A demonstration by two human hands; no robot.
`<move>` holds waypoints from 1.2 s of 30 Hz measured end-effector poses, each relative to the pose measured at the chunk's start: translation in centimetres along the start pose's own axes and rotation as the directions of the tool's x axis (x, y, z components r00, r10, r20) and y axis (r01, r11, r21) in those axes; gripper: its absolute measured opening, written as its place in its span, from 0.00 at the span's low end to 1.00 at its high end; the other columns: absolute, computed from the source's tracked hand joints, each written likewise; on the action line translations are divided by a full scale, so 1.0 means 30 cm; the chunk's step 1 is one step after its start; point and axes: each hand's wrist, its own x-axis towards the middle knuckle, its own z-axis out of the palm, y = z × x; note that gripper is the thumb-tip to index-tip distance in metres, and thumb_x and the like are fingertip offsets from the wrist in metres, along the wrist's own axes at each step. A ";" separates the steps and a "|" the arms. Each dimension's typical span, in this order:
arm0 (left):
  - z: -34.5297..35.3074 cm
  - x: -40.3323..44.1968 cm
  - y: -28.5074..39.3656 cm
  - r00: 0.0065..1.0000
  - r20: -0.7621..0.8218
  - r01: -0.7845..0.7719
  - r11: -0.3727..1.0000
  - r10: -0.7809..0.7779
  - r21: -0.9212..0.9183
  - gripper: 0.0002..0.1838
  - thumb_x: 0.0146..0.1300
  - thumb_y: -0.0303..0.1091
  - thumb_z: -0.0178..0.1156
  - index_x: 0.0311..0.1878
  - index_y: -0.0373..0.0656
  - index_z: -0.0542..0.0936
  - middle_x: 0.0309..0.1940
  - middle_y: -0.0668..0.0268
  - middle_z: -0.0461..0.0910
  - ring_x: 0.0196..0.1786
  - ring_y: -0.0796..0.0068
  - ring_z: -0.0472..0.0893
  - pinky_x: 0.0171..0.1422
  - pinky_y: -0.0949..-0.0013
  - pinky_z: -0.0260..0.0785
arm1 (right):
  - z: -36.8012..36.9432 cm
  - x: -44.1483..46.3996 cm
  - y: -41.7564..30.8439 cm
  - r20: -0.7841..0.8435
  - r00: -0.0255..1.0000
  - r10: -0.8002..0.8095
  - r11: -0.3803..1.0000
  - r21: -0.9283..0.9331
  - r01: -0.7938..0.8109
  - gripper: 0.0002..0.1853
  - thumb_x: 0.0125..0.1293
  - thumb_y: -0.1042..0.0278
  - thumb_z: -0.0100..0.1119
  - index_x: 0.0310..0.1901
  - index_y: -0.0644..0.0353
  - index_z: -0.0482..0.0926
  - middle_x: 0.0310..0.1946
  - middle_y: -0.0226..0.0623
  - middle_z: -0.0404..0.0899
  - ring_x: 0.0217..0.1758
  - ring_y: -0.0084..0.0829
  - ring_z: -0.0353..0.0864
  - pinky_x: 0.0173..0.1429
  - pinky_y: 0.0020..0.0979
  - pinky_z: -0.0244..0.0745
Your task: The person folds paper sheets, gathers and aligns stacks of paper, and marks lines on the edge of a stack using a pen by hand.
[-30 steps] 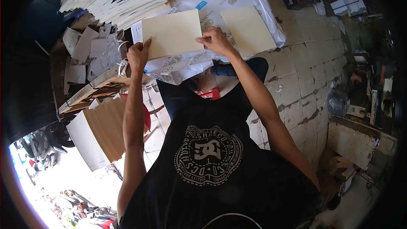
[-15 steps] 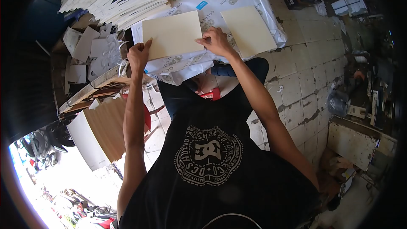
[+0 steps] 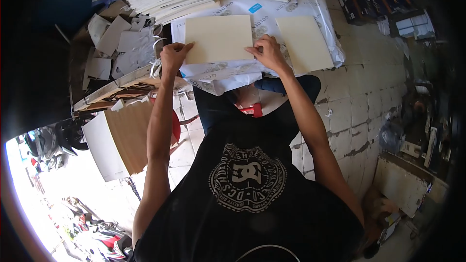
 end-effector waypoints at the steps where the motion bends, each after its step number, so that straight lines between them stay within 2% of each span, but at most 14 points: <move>1: -0.002 -0.001 0.003 1.000 0.006 0.011 1.000 -0.011 -0.003 0.23 0.53 0.50 0.72 0.37 0.36 0.88 0.26 0.56 0.86 0.30 0.66 0.86 0.41 0.66 0.77 | 0.002 0.000 0.000 -0.007 1.000 -0.002 1.000 0.004 0.002 0.18 0.57 0.52 0.72 0.24 0.59 0.81 0.36 0.38 0.76 0.46 0.46 0.74 0.49 0.47 0.68; 16: -0.002 0.007 0.000 0.998 0.022 0.051 0.999 -0.051 0.011 0.25 0.51 0.53 0.73 0.37 0.36 0.88 0.28 0.54 0.86 0.32 0.63 0.87 0.43 0.64 0.79 | -0.009 0.005 -0.011 0.016 0.999 -0.033 0.999 -0.020 0.034 0.17 0.58 0.55 0.71 0.23 0.60 0.79 0.35 0.39 0.77 0.45 0.45 0.74 0.49 0.46 0.69; 19: 0.006 0.009 -0.011 0.999 0.004 0.037 0.999 -0.037 0.005 0.25 0.51 0.53 0.73 0.34 0.36 0.88 0.27 0.54 0.86 0.32 0.62 0.87 0.41 0.64 0.78 | -0.011 0.005 -0.015 0.000 0.999 -0.045 0.999 -0.018 0.045 0.18 0.58 0.55 0.72 0.24 0.60 0.79 0.33 0.39 0.76 0.45 0.45 0.75 0.49 0.46 0.69; 20: 0.016 0.008 -0.023 0.998 -0.063 -0.006 1.000 0.006 0.004 0.25 0.51 0.54 0.72 0.33 0.36 0.87 0.26 0.54 0.85 0.31 0.61 0.87 0.41 0.63 0.78 | -0.011 0.005 -0.016 -0.007 0.999 -0.050 0.999 -0.019 0.050 0.18 0.58 0.54 0.72 0.24 0.60 0.79 0.33 0.39 0.76 0.44 0.45 0.75 0.49 0.46 0.69; 22: 0.028 -0.004 -0.033 0.977 -0.194 -0.092 0.996 0.093 0.012 0.25 0.51 0.55 0.71 0.30 0.36 0.87 0.25 0.54 0.85 0.31 0.58 0.86 0.40 0.61 0.77 | -0.009 0.006 -0.014 0.044 0.999 -0.005 0.999 -0.038 0.007 0.15 0.57 0.56 0.71 0.31 0.59 0.80 0.36 0.40 0.76 0.46 0.46 0.75 0.49 0.47 0.70; 23: 0.029 -0.015 -0.041 0.978 -0.201 -0.043 0.997 0.057 0.071 0.26 0.52 0.56 0.71 0.30 0.37 0.87 0.25 0.54 0.85 0.31 0.57 0.86 0.40 0.60 0.77 | -0.011 0.007 -0.011 0.067 0.998 0.019 0.999 -0.050 -0.016 0.14 0.57 0.57 0.71 0.35 0.58 0.80 0.38 0.40 0.76 0.46 0.46 0.75 0.49 0.47 0.70; 24: 0.019 -0.044 -0.032 0.978 -0.207 0.003 0.992 0.025 0.130 0.26 0.52 0.57 0.71 0.30 0.37 0.86 0.25 0.54 0.84 0.31 0.56 0.85 0.40 0.59 0.76 | -0.022 0.004 -0.036 0.007 1.000 0.005 0.995 -0.104 -0.004 0.15 0.57 0.58 0.71 0.40 0.57 0.79 0.41 0.41 0.76 0.48 0.46 0.74 0.50 0.47 0.70; 26: 0.016 -0.084 -0.040 0.979 -0.204 0.049 0.980 -0.008 0.194 0.27 0.52 0.58 0.70 0.30 0.37 0.86 0.25 0.54 0.84 0.31 0.54 0.84 0.41 0.57 0.76 | -0.021 -0.009 -0.147 -0.110 0.994 -0.026 0.977 -0.211 0.002 0.21 0.57 0.60 0.69 0.51 0.56 0.77 0.46 0.43 0.75 0.51 0.47 0.74 0.51 0.48 0.70; 27: 0.026 -0.101 -0.073 0.981 -0.193 0.052 0.978 -0.012 0.200 0.27 0.52 0.58 0.70 0.31 0.38 0.86 0.25 0.54 0.84 0.30 0.54 0.84 0.41 0.57 0.75 | 0.017 -0.014 -0.187 -0.136 0.985 -0.104 0.971 -0.227 0.071 0.28 0.55 0.65 0.70 0.58 0.56 0.73 0.53 0.43 0.73 0.55 0.45 0.74 0.53 0.45 0.71; 28: 0.036 -0.125 -0.092 0.984 -0.178 0.057 0.976 -0.019 0.208 0.27 0.52 0.58 0.69 0.32 0.38 0.86 0.26 0.54 0.84 0.30 0.53 0.84 0.42 0.56 0.75 | 0.055 -0.012 -0.250 -0.052 0.994 -0.101 0.975 -0.202 0.089 0.32 0.54 0.64 0.71 0.62 0.55 0.72 0.56 0.43 0.72 0.61 0.43 0.71 0.58 0.48 0.68; 30: 0.039 -0.161 -0.067 0.983 -0.180 0.057 0.990 -0.033 0.130 0.26 0.52 0.57 0.71 0.32 0.37 0.86 0.26 0.54 0.84 0.31 0.55 0.84 0.41 0.59 0.75 | 0.162 -0.023 -0.383 0.062 0.986 -0.153 0.951 -0.263 0.164 0.33 0.56 0.60 0.69 0.64 0.57 0.72 0.66 0.42 0.66 0.70 0.39 0.64 0.66 0.55 0.61; 32: 0.056 -0.155 -0.084 0.975 -0.220 0.034 0.994 -0.011 0.100 0.26 0.52 0.56 0.71 0.32 0.37 0.86 0.26 0.54 0.84 0.31 0.56 0.85 0.41 0.60 0.75 | 0.266 -0.030 -0.473 0.145 0.956 -0.256 0.882 -0.369 0.292 0.35 0.59 0.56 0.65 0.64 0.68 0.69 0.70 0.46 0.63 0.72 0.41 0.62 0.71 0.52 0.57; 34: 0.057 -0.154 -0.080 0.976 -0.216 0.034 0.994 -0.011 0.102 0.25 0.53 0.53 0.72 0.33 0.35 0.85 0.25 0.55 0.84 0.30 0.60 0.85 0.39 0.62 0.75 | 0.294 -0.060 -0.512 0.186 0.950 -0.249 0.896 -0.328 0.299 0.36 0.62 0.53 0.62 0.65 0.71 0.67 0.69 0.48 0.65 0.74 0.43 0.61 0.73 0.52 0.55; 36: 0.059 -0.156 -0.088 0.978 -0.209 0.034 0.996 -0.017 0.077 0.25 0.54 0.53 0.71 0.33 0.35 0.85 0.25 0.56 0.84 0.29 0.64 0.84 0.38 0.63 0.74 | 0.256 -0.092 -0.487 0.136 0.969 -0.204 0.938 -0.257 0.234 0.37 0.63 0.51 0.61 0.66 0.71 0.66 0.69 0.49 0.65 0.75 0.43 0.59 0.75 0.52 0.53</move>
